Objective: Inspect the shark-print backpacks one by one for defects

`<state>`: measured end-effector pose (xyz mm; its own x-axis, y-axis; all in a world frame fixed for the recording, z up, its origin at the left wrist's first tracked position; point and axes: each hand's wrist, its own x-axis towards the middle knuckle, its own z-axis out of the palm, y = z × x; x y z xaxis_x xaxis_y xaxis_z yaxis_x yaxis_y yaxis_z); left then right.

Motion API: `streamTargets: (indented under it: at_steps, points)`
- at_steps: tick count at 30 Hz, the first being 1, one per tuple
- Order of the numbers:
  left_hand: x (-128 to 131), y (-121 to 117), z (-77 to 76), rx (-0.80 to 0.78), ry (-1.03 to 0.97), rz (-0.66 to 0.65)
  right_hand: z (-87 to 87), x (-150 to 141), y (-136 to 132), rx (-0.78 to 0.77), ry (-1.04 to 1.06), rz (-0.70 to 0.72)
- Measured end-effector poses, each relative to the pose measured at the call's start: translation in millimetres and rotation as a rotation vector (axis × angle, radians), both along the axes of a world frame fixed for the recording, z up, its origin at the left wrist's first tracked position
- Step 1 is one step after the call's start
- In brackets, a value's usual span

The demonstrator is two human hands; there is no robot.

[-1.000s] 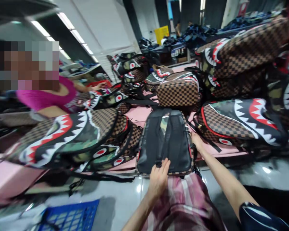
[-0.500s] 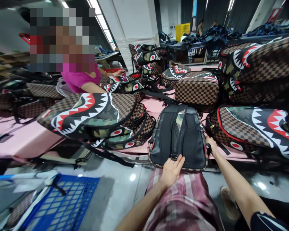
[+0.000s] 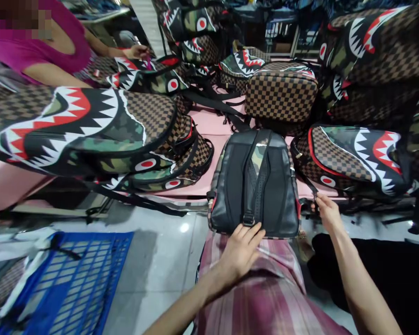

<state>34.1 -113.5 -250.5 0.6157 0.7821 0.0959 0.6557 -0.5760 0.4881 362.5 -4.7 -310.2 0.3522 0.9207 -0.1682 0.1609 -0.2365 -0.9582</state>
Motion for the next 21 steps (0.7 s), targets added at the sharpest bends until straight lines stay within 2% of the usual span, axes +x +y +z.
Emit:
streamTargets:
  at_steps: [2,3,4,7,8,9,12,15,18,21]
  points:
    - [-25,-1,17.9,-0.175,-0.168,-0.097,18.6,-1,-10,0.025,0.095,0.000]
    - [-40,1,25.2,-0.232,-0.241,-0.069,27.4,-3,-13,0.038,0.143,0.002]
    - [-55,6,30.4,-0.244,-0.292,0.043,35.3,-5,-16,0.049,0.188,0.007]
    - [-91,29,32.3,-0.061,-0.287,0.587,51.8,-17,-21,0.065,0.232,0.013]
    - [-96,38,29.6,0.002,-0.257,0.708,55.1,-21,-20,0.068,0.211,0.020]
    - [-96,46,26.5,0.047,-0.224,0.770,57.7,-26,-19,0.070,0.176,0.035]
    - [-71,70,18.4,0.067,-0.168,0.729,64.2,-43,-9,0.080,0.018,0.142]
    - [-29,104,13.5,-0.040,-0.149,0.683,71.5,-70,14,0.096,-0.103,0.263]
    - [2,140,6.6,-0.131,-0.121,0.668,74.6,-106,44,-0.005,-0.108,0.356]
    - [14,158,-2.7,-0.176,-0.107,0.628,68.2,-139,69,-0.128,-0.071,0.418]
